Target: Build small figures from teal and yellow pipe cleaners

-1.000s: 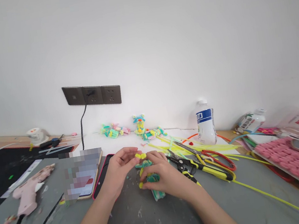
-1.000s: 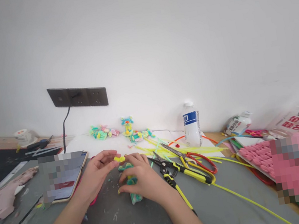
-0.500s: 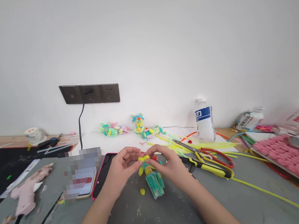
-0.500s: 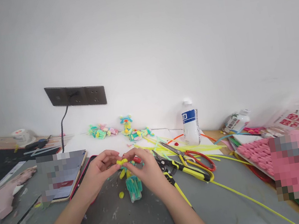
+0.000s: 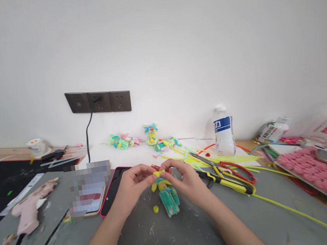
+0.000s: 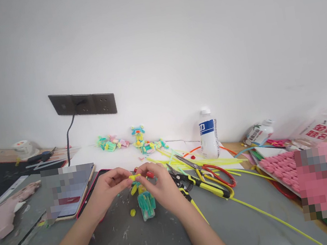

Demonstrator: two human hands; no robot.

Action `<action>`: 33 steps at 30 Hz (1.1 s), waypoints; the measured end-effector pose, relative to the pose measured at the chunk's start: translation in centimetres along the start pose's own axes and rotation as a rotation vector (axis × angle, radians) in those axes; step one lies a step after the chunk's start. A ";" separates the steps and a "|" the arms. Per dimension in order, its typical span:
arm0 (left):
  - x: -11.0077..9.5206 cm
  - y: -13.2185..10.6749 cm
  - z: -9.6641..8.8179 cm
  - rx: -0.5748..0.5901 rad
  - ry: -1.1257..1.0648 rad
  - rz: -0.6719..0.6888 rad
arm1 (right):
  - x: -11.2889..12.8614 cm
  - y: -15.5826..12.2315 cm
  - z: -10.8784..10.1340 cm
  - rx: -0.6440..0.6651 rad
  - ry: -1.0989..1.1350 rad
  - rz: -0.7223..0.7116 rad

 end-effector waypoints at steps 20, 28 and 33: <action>-0.3 0.0 0.5 0.033 0.127 0.040 | 0.3 0.2 0.0 0.033 0.145 0.036; -0.8 -0.2 0.8 0.070 0.186 0.081 | 0.4 0.1 0.2 0.062 0.088 0.006; -1.4 -0.5 1.5 0.111 0.281 0.117 | 0.7 0.0 0.2 0.106 0.080 -0.012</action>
Point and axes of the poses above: each hand's wrist, its own y-axis towards the middle knuckle, its own z-axis out of the palm, x = y × z, the point moved 8 cm from there along y, towards the middle knuckle, and after that the axes turned 15 degrees about -y, right-handed, at the moved point
